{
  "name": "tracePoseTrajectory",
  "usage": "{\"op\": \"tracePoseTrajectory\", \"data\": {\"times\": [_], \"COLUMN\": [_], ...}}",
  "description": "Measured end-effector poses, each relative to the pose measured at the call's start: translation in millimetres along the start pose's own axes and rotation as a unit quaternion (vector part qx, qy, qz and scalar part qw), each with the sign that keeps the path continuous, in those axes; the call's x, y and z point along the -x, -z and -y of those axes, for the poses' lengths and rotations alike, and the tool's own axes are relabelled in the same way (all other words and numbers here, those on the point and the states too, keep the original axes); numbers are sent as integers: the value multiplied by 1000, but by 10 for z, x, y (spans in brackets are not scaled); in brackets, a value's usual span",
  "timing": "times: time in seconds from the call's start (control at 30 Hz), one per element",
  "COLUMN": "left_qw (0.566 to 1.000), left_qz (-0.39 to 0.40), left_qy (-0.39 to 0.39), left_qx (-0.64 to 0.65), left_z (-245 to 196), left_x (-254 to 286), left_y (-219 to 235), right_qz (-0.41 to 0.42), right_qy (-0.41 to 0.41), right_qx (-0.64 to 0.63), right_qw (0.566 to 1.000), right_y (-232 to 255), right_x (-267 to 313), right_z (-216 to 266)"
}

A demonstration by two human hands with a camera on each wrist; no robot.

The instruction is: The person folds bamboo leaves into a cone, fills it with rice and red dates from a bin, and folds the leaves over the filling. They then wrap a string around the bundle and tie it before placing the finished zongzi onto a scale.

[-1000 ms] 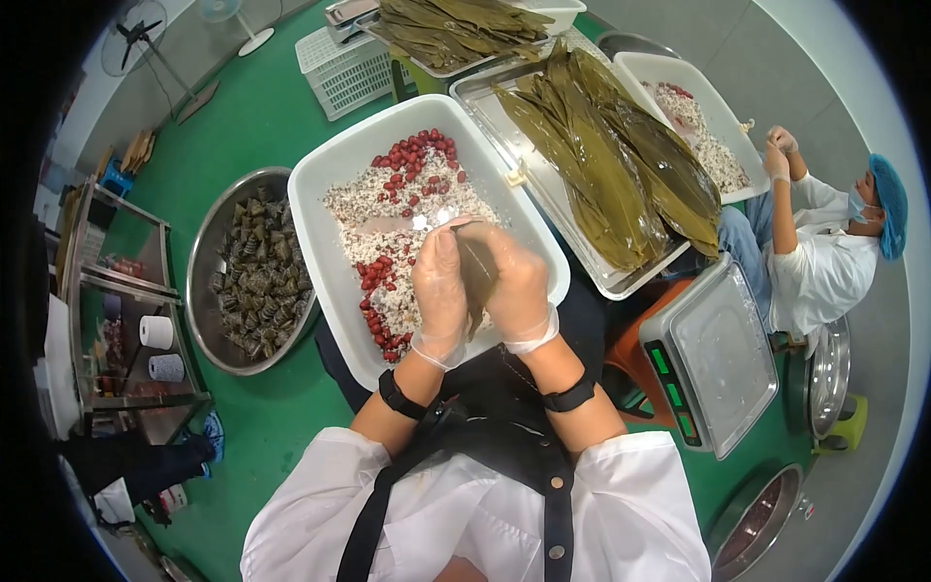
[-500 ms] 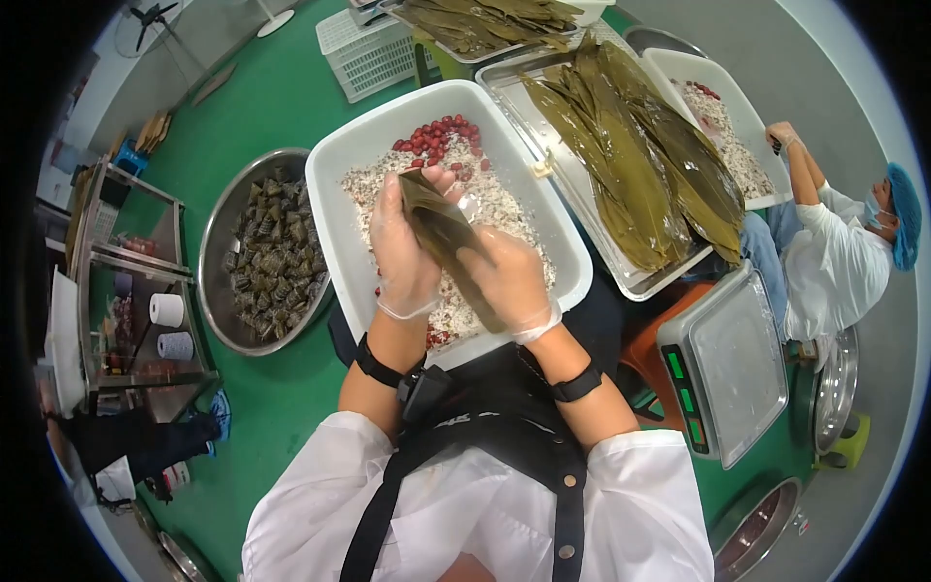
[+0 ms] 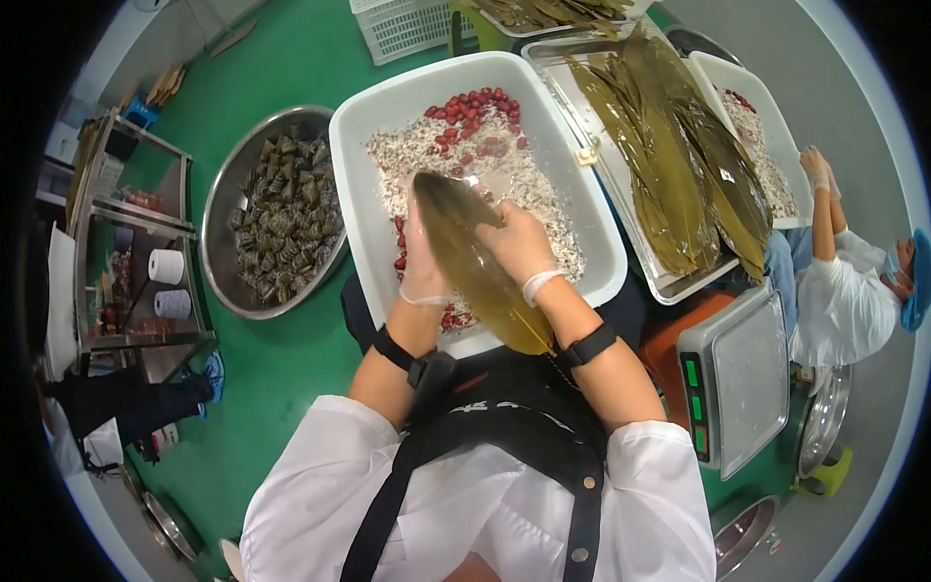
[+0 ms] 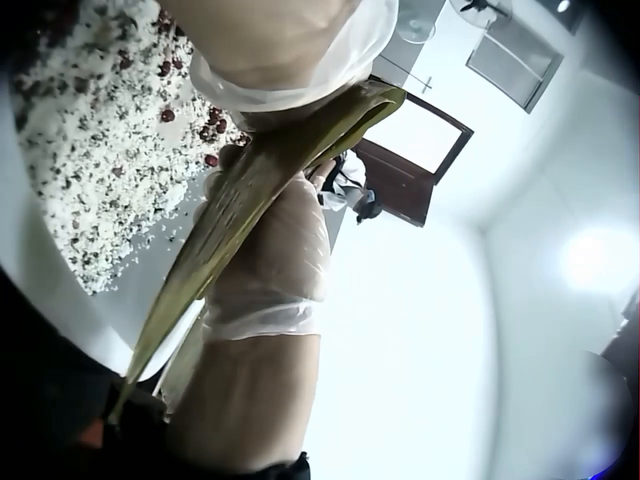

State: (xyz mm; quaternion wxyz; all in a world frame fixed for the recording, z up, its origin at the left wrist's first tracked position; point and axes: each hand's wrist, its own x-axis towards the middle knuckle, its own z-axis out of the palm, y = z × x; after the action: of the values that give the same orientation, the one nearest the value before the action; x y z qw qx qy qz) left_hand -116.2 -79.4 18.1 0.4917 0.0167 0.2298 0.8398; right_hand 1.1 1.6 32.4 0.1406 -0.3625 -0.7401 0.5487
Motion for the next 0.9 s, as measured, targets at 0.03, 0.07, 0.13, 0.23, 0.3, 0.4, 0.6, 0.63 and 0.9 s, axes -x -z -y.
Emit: {"op": "tracePoseTrajectory", "data": {"times": [0.03, 0.07, 0.13, 0.23, 0.3, 0.4, 0.6, 0.63, 0.9], "left_qw": [998, 998, 990, 989, 991, 986, 986, 990, 999], "left_qz": [-34, -43, 9, -86, -100, -161, -150, -126, -33], "left_qy": [-13, -14, 59, 45, 25, -12, -32, -44, -39], "left_qx": [44, 47, 126, 112, 84, 37, -61, -52, -5], "left_z": [76, 54, 20, -1, -16, -89, -791, -881, -1031], "left_x": [22, 69, 166, 69, 70, 29, 106, 117, 278], "left_y": [130, 186, 295, 492, 600, 709, 525, 580, 782], "right_qz": [-13, -25, 0, -146, -14, 77, 139, 142, 377], "right_qy": [-14, -29, -77, 156, 363, 370, -88, -93, -115], "right_qx": [76, 152, 178, 346, 401, 353, 301, 299, 325], "right_qw": [997, 988, 981, 914, 841, 856, 940, 939, 860], "right_y": [-84, -172, -316, -464, -474, -482, 260, 195, -628], "right_x": [-2, 13, 55, 131, 127, 30, -810, -842, -442], "right_z": [-3, 7, 34, 173, 245, 164, -548, -727, -823]}}
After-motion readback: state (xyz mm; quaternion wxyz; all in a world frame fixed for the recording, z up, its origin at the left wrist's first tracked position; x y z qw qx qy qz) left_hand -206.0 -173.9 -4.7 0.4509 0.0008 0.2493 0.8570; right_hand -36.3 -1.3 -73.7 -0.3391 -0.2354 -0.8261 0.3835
